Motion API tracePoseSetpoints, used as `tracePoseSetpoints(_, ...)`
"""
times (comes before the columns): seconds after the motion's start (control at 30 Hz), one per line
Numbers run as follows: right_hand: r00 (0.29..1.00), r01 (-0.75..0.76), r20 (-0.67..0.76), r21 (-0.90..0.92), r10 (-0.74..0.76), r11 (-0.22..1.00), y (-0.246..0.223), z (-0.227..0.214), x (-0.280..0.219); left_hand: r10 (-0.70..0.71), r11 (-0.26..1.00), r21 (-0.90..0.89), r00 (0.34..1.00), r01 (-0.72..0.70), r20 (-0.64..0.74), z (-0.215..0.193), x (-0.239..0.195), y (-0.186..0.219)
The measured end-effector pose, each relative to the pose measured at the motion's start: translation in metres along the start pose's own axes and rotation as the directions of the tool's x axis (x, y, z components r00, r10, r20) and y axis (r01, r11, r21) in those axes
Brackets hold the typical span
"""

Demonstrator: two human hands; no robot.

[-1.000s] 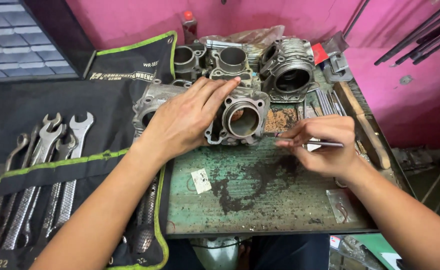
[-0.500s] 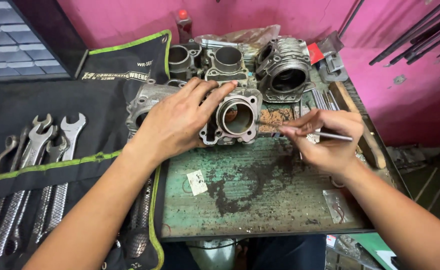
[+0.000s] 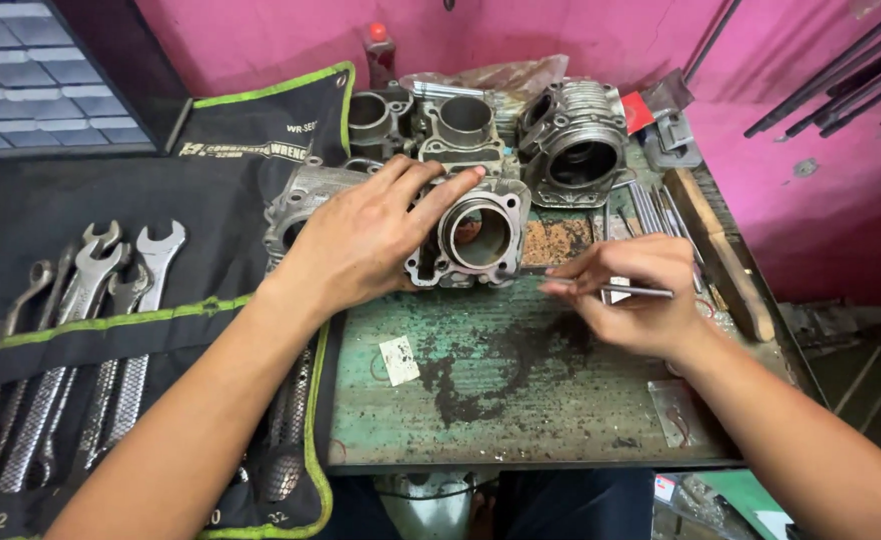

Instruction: Using a metal pick tool to scrape debris and residue from the cooling fins of a motorcycle engine cylinder.

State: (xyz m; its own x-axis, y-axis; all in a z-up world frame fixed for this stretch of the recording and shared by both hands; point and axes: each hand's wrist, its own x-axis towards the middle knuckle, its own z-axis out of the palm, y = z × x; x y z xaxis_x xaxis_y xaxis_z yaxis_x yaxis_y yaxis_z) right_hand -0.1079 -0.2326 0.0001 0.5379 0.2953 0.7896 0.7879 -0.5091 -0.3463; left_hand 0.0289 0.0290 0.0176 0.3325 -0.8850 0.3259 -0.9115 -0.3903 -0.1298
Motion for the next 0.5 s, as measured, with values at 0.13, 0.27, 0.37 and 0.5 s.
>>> tracePoseSetpoints(0.13, 0.981, 0.037, -0.181, -0.138, -0.062, 0.990, 0.000, -0.003, 0.002, 0.022, 1.000, 0.012, 0.999, -0.022, -0.048, -0.002, -0.001, 0.000)
tracePoseSetpoints(0.27, 0.995, -0.083, 0.068, 0.084, 0.077, 0.993, 0.011, -0.004, -0.005, 0.035, 0.999, 0.023, 0.998, -0.034, -0.060, 0.002, -0.001, -0.001)
tracePoseSetpoints(0.37, 0.989, -0.135, 0.065, 0.009, 0.134, 0.991, 0.003, -0.002, -0.005, 0.037, 0.999, 0.012, 0.998, -0.036, -0.057, 0.000, -0.004, 0.002)
tracePoseSetpoints(0.5, 0.994, -0.103, -0.018, 0.039, 0.104, 0.994, -0.001, 0.000, 0.001, 0.004, 1.000, 0.003, 1.000, -0.004, -0.023, 0.000, -0.001, 0.001)
